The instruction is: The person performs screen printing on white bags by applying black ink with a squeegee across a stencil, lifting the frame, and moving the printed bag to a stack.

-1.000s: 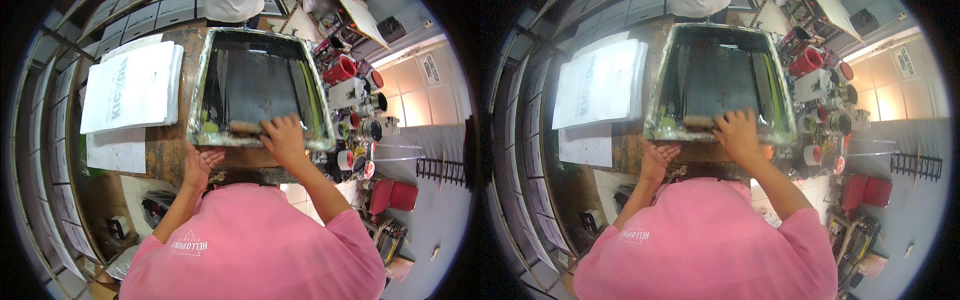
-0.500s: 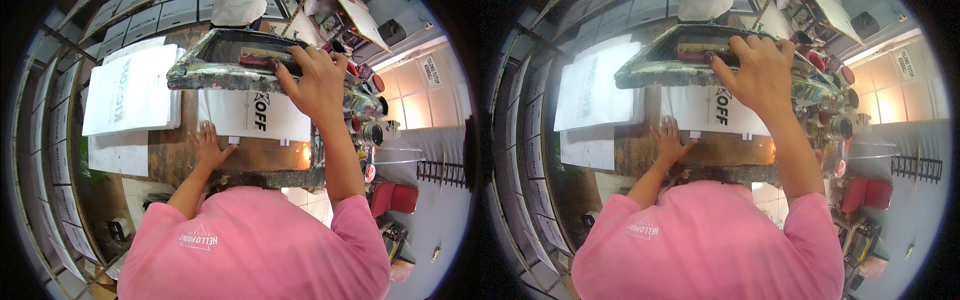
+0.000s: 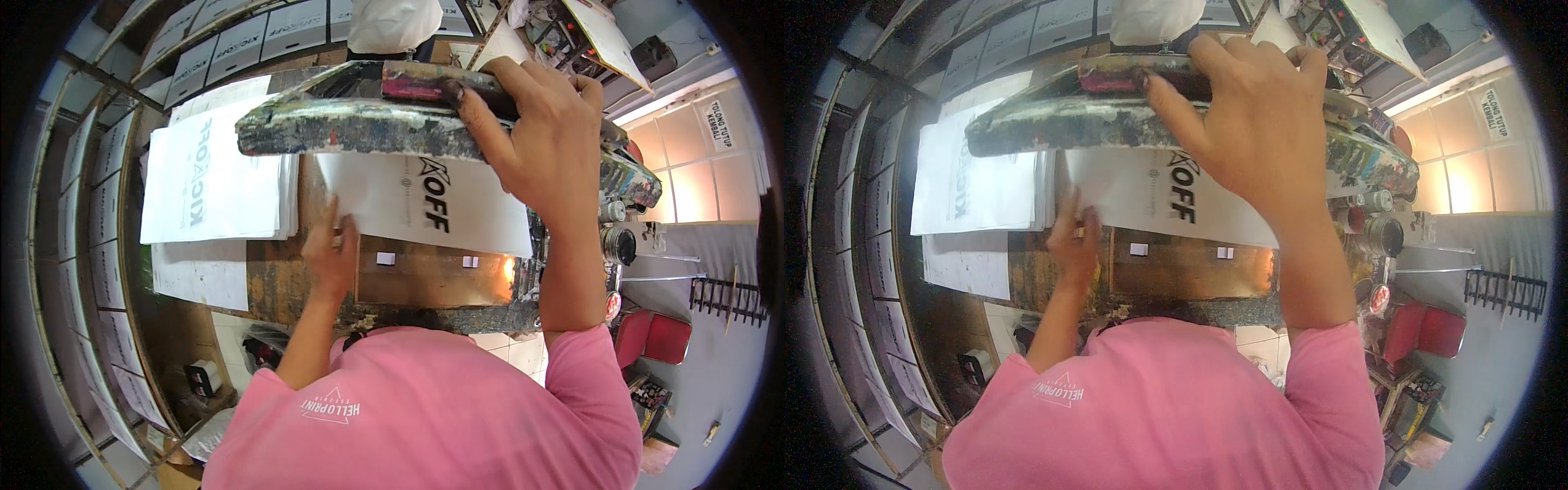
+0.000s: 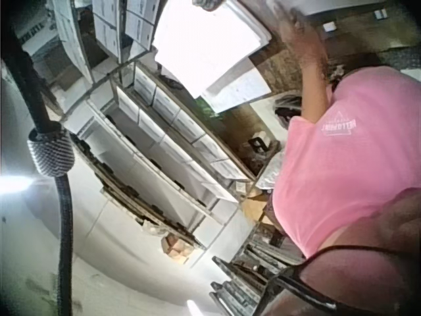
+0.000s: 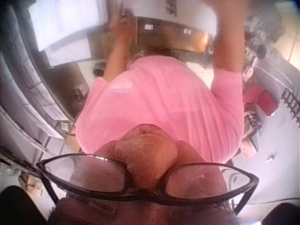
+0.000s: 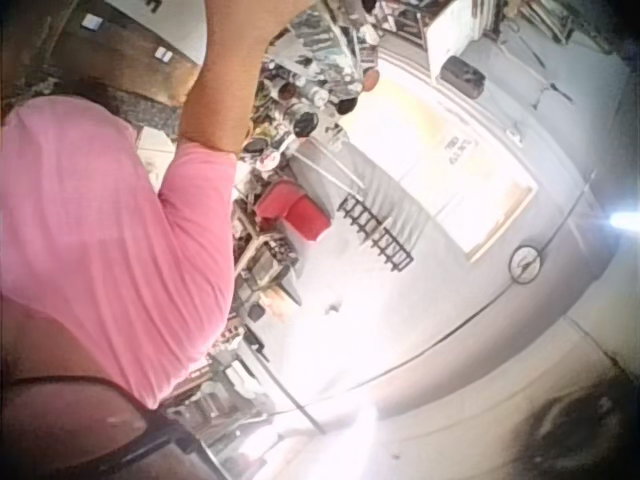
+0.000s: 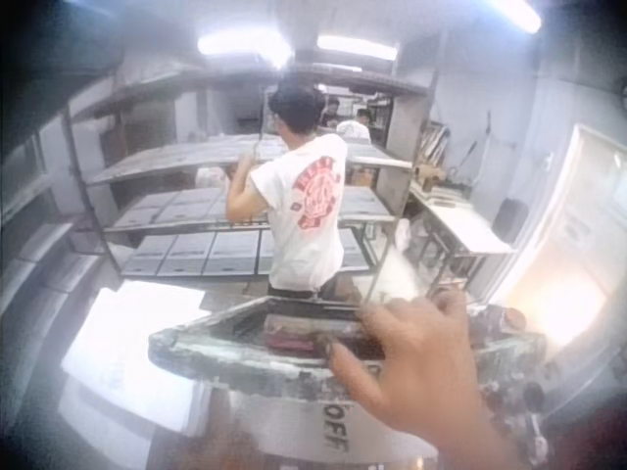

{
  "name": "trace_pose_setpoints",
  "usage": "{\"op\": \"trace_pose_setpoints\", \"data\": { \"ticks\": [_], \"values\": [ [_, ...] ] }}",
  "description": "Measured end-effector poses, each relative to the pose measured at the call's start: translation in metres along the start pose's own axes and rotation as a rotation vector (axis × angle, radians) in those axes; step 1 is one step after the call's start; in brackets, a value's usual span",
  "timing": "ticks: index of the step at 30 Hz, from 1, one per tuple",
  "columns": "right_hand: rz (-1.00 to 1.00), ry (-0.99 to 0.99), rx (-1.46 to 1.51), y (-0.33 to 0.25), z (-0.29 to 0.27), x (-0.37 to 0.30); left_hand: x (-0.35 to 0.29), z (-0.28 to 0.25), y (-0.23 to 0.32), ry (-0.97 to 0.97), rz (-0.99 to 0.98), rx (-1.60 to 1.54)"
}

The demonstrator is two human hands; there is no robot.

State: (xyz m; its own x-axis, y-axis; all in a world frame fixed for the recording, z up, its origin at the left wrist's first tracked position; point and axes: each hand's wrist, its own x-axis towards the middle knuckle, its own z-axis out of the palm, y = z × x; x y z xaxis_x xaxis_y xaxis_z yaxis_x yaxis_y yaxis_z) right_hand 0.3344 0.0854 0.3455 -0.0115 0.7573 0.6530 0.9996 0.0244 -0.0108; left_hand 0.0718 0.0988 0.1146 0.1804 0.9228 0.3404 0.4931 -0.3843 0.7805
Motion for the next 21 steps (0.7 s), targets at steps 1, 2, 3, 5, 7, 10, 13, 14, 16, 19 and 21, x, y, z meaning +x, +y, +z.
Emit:
{"op": "trace_pose_setpoints", "data": {
  "ticks": [1,2,3,5,7,10,13,14,16,19,21],
  "values": [
    [0.007,-0.014,-0.002,0.003,0.0,0.001,0.0,-0.015,0.002,-0.014,-0.045,-0.044],
    [0.016,-0.03,-0.004,0.009,0.002,0.002,0.004,-0.028,0.007,-0.077,-0.13,-0.075],
    [0.015,-0.031,0.008,0.01,0.002,0.006,-0.002,-0.033,0.003,-0.096,-0.166,-0.029],
    [0.062,-0.067,0.01,0.003,-0.003,0.009,-0.02,-0.035,-0.018,-0.133,-0.222,0.052],
    [0.069,-0.037,0.022,-0.003,-0.002,0.002,-0.04,-0.019,-0.038,-0.137,-0.242,-0.001],
    [0.064,-0.066,0.009,-0.005,-0.005,-0.006,-0.058,0.002,-0.069,-0.276,-0.406,-0.091],
    [0.062,-0.091,-0.02,-0.009,-0.005,-0.009,-0.064,0.036,-0.108,0.124,-0.344,-0.387],
    [0.063,-0.093,-0.017,-0.011,-0.004,-0.011,-0.058,0.038,-0.117,0.163,-0.391,-0.388],
    [0.055,-0.097,-0.032,-0.012,-0.003,-0.018,-0.045,0.04,-0.119,0.215,-0.501,-0.393],
    [0.063,-0.092,-0.01,-0.011,-0.004,-0.022,-0.024,0.04,-0.121,0.07,-0.541,-0.032],
    [0.057,-0.077,-0.007,-0.011,-0.002,-0.023,-0.021,0.042,-0.129,0.002,-0.331,0.301]
  ]
}}
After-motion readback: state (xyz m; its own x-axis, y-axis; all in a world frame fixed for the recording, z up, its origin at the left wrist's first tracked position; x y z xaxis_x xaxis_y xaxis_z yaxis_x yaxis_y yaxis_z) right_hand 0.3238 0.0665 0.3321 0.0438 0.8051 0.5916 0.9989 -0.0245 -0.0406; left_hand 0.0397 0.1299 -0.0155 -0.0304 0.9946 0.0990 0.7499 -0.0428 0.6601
